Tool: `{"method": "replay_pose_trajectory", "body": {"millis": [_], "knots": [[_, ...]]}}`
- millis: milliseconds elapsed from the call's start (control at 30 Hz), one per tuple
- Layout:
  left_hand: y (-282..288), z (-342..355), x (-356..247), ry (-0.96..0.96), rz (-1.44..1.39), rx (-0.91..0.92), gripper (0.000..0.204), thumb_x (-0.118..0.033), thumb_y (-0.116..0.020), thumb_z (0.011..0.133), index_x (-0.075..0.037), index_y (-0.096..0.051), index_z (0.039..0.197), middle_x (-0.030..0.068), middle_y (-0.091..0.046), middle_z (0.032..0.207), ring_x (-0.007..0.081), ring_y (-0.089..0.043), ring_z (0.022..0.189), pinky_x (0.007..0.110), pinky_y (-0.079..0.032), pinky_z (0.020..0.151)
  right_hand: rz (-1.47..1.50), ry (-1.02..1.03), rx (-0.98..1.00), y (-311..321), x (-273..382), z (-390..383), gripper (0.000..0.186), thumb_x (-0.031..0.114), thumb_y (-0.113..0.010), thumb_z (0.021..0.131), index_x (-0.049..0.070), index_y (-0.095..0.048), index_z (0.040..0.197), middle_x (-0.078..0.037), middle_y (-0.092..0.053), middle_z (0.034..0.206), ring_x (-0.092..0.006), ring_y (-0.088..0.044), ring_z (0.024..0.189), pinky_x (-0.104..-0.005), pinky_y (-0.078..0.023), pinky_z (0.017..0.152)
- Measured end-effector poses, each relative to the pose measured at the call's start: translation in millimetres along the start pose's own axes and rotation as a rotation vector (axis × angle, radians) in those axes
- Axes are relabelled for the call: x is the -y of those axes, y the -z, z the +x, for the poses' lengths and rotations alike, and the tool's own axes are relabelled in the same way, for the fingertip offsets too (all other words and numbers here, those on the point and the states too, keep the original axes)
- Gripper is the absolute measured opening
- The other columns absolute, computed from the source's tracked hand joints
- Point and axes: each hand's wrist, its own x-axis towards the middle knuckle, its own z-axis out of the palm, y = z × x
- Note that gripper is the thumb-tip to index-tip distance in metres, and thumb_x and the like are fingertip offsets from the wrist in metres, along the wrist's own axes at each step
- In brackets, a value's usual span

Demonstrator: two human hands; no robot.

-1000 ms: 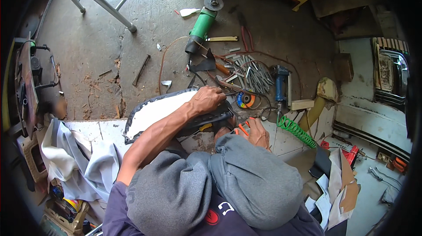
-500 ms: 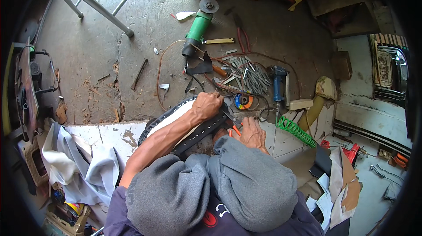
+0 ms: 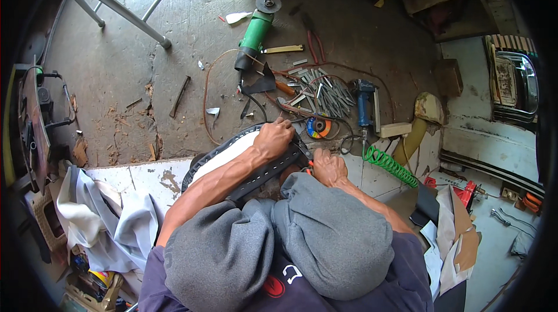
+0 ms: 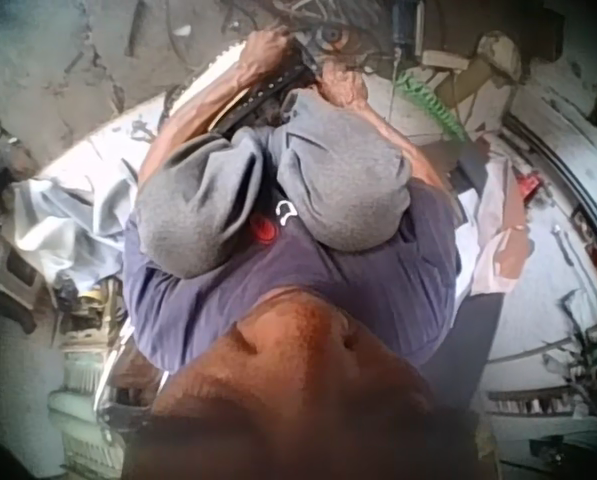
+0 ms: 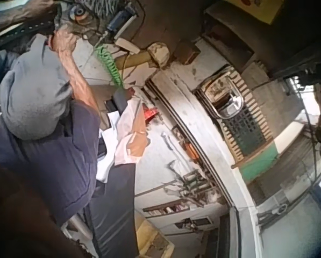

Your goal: The person reupholsters a furniture component by stretching black vinyl fabric over a foam and wood base, securing the fabric with a pneumatic stapler, and trimming the excess fabric with scissors.

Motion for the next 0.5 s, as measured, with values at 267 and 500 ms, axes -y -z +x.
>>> {"method": "replay_pose_trajectory", "body": {"millis": [267,500], "knots": [[2.5,4.1,2.0,0.06,-0.03,-0.039,0.015,-0.016,-0.067,0.082,-0.008,-0.075,0.092,0.0092,-0.069,0.096,0.031,-0.069,0.099,0.045,-0.06,0.076,0.018,0.066,-0.126,20.5,-9.5,-8.9,0.04,0.026,-0.078,0.08,0.004,-0.056,0.104,-0.016,-0.06,0.102,-0.0326,-0.068,0.098,-0.0422,-0.061,0.069],[-2.6,1.2,-8.1,-0.049,-0.012,-0.084,0.015,-0.02,-0.069,0.082,-0.009,-0.074,0.092,0.008,-0.069,0.095,0.0295,-0.069,0.098,0.045,-0.06,0.073,-0.043,0.18,-0.225,3.7,-5.1,26.5,0.024,0.017,-0.07,0.083,0.003,-0.057,0.098,-0.017,-0.062,0.093,-0.0327,-0.069,0.087,-0.0427,-0.06,0.072]]}}
